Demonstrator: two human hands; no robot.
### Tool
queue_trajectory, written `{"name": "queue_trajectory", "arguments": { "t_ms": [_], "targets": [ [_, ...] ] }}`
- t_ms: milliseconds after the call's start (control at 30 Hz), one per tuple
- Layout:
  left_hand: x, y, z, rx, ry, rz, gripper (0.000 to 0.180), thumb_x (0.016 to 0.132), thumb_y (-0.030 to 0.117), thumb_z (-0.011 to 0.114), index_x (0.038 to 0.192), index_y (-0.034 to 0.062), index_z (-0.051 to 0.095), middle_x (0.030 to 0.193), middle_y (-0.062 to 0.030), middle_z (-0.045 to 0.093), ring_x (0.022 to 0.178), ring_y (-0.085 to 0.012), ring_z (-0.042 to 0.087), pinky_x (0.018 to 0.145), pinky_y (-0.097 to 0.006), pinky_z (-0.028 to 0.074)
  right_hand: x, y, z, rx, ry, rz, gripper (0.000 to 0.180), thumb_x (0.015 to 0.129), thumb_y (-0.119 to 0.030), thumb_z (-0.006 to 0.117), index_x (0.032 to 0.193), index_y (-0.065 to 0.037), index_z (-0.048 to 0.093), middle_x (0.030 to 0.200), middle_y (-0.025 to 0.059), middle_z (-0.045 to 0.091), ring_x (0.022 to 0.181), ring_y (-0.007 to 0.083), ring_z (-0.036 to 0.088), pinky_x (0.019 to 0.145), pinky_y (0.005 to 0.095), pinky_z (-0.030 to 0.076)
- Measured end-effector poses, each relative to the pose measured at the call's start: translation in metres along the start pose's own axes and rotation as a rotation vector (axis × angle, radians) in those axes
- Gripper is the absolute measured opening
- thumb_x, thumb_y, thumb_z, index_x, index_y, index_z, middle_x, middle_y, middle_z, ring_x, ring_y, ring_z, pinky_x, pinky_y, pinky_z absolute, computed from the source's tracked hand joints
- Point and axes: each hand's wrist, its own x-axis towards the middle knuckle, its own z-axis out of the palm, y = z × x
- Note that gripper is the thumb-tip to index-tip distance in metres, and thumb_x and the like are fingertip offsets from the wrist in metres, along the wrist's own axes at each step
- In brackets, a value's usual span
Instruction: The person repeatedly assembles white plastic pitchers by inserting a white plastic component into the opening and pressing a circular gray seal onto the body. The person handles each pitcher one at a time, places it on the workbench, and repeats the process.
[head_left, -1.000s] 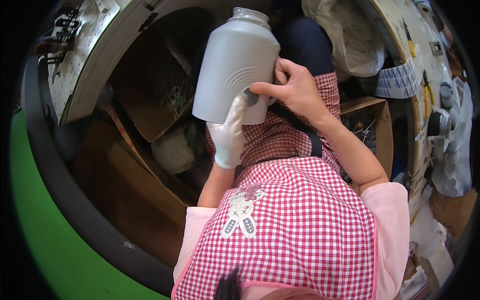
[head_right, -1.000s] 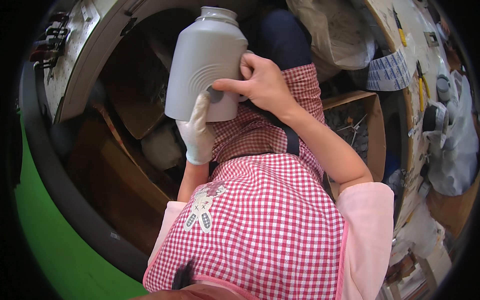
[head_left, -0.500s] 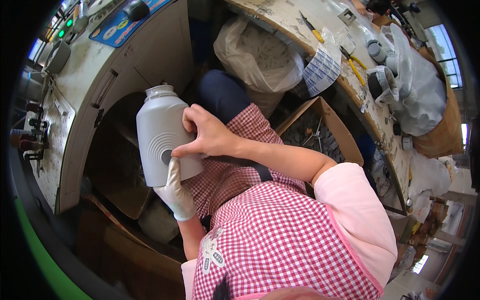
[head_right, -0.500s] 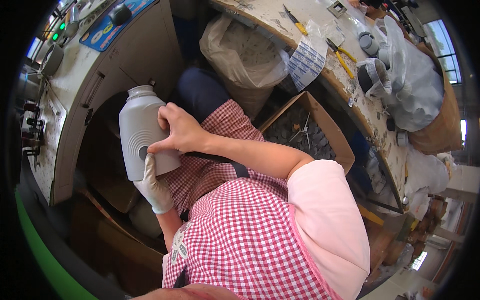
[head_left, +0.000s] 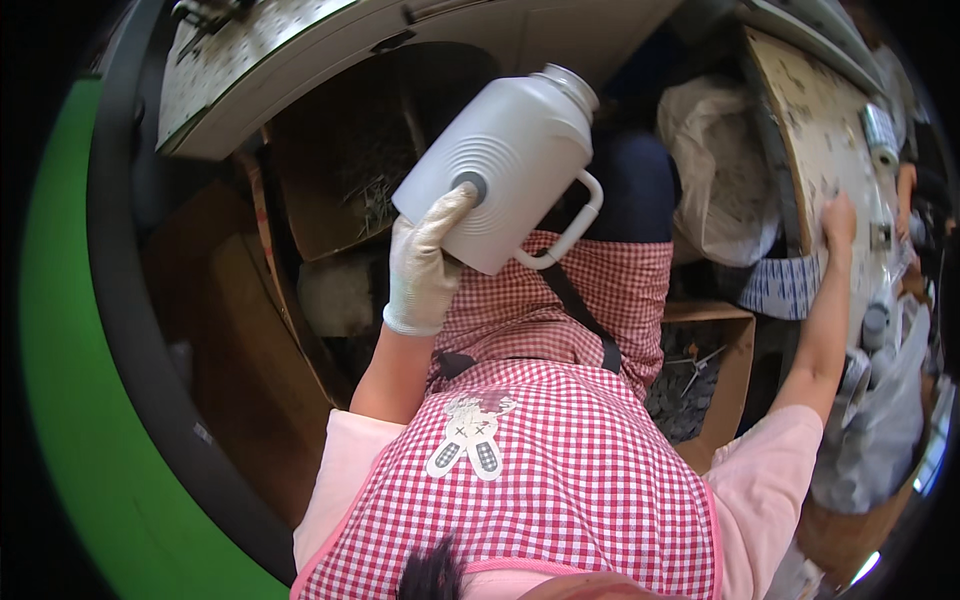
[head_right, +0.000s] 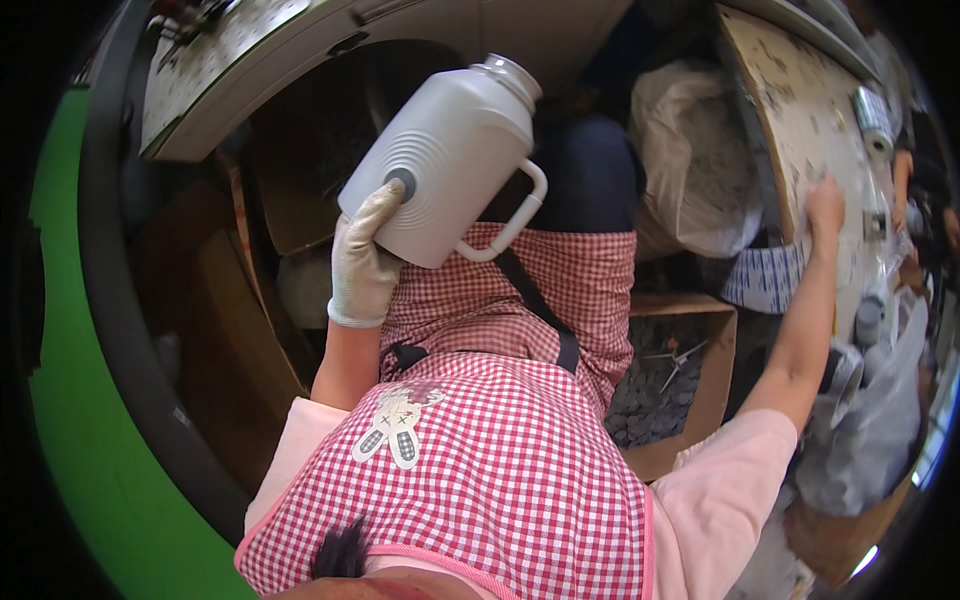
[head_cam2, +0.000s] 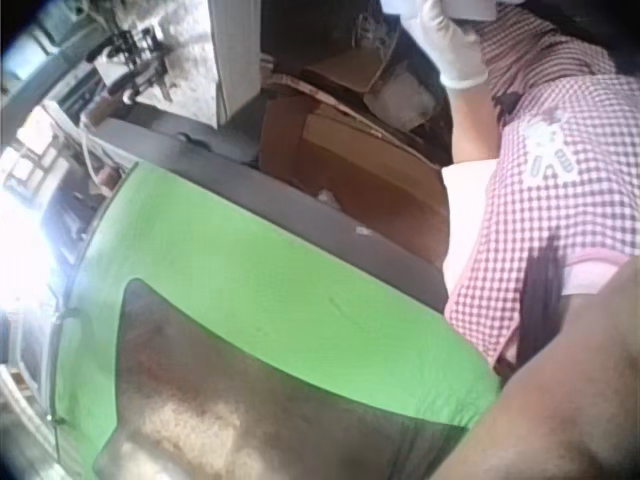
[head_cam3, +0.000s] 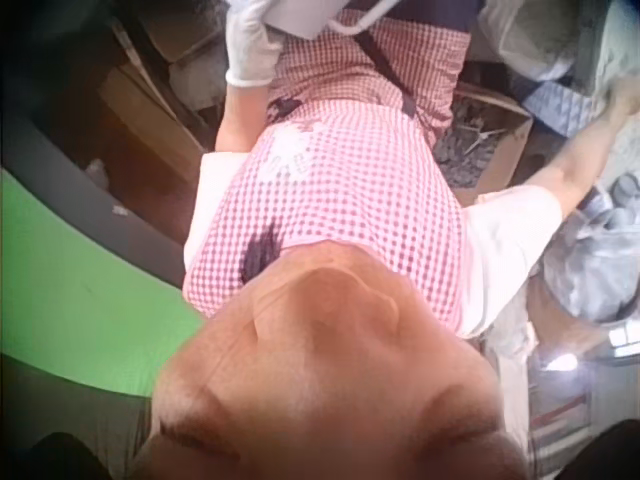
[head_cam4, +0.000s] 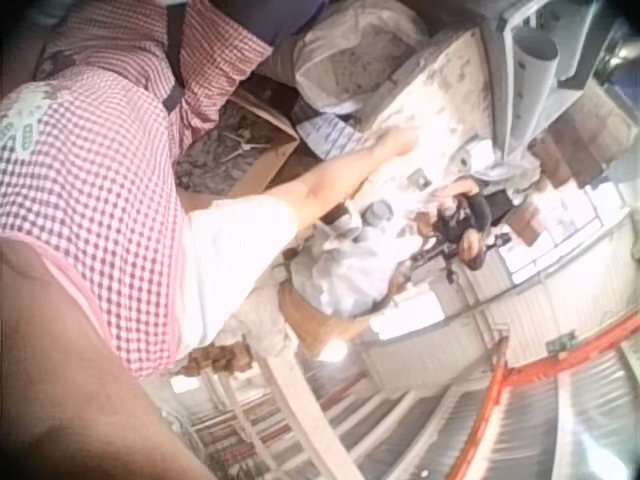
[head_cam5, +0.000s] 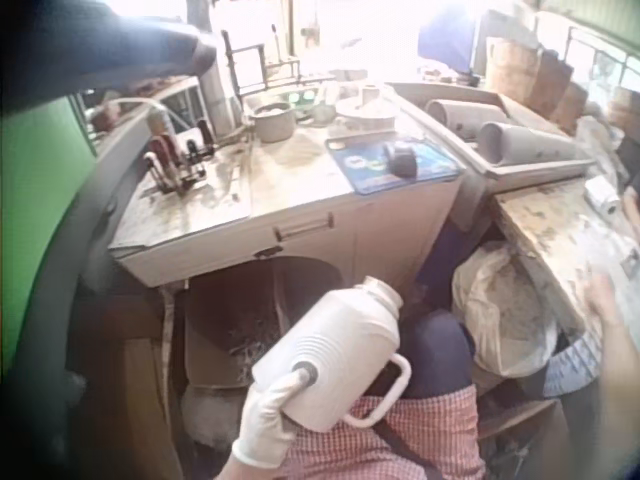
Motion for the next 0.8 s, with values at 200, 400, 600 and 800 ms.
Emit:
{"name": "queue_trajectory", "arguments": {
  "t_ms": [200, 400, 600, 800],
  "targets": [
    [-0.010, 0.010, 0.004, 0.436, -0.098, 0.261, 0.030, 0.105, 0.011, 0.061, 0.132, -0.0026, 0.060, 0.122, -0.0124, 0.068, 0.104, -0.0177, 0.070, 0.084, -0.026, 0.057, -0.071, -0.159, -0.163, 1.788, -0.281, 0.119, 0.027, 0.109, -0.024, 0.056, 0.122, -0.001, 0.062, 0.083, -0.0033, 0.050, 0.063, 0.0034, 0.046, 0.054, 0.0164, 0.038],
    [-0.012, 0.029, 0.026, -0.439, 0.007, -0.299, 0.040, 0.106, 0.016, 0.058, 0.140, -0.0032, 0.053, 0.124, -0.0150, 0.067, 0.108, -0.0203, 0.070, 0.088, -0.032, 0.061, -0.242, -0.364, -0.318, 1.568, -0.695, -0.563, 0.042, 0.105, -0.012, 0.057, 0.147, -0.010, 0.060, 0.099, 0.0034, 0.066, 0.083, 0.0088, 0.061, 0.069, 0.0235, 0.050],
    [-0.014, 0.040, 0.034, -0.300, 0.029, -0.353, 0.042, 0.105, 0.021, 0.060, 0.140, -0.0030, 0.054, 0.122, -0.0140, 0.068, 0.106, -0.0189, 0.071, 0.088, -0.034, 0.061, -0.278, -0.416, -0.330, 1.299, -0.323, -0.824, 0.044, 0.101, 0.000, 0.062, 0.143, -0.013, 0.064, 0.112, 0.0160, 0.075, 0.093, 0.0234, 0.075, 0.080, 0.0315, 0.060],
    [-0.020, 0.035, 0.034, -0.331, 0.015, -0.322, 0.036, 0.107, 0.017, 0.059, 0.139, 0.0013, 0.056, 0.123, -0.0119, 0.068, 0.107, -0.0171, 0.070, 0.088, -0.031, 0.061, -0.289, -0.413, -0.334, 1.050, -0.179, -0.844, 0.055, 0.094, 0.004, 0.065, 0.146, -0.016, 0.062, 0.096, 0.0136, 0.073, 0.077, 0.0254, 0.073, 0.070, 0.0326, 0.060]
  ]
}}
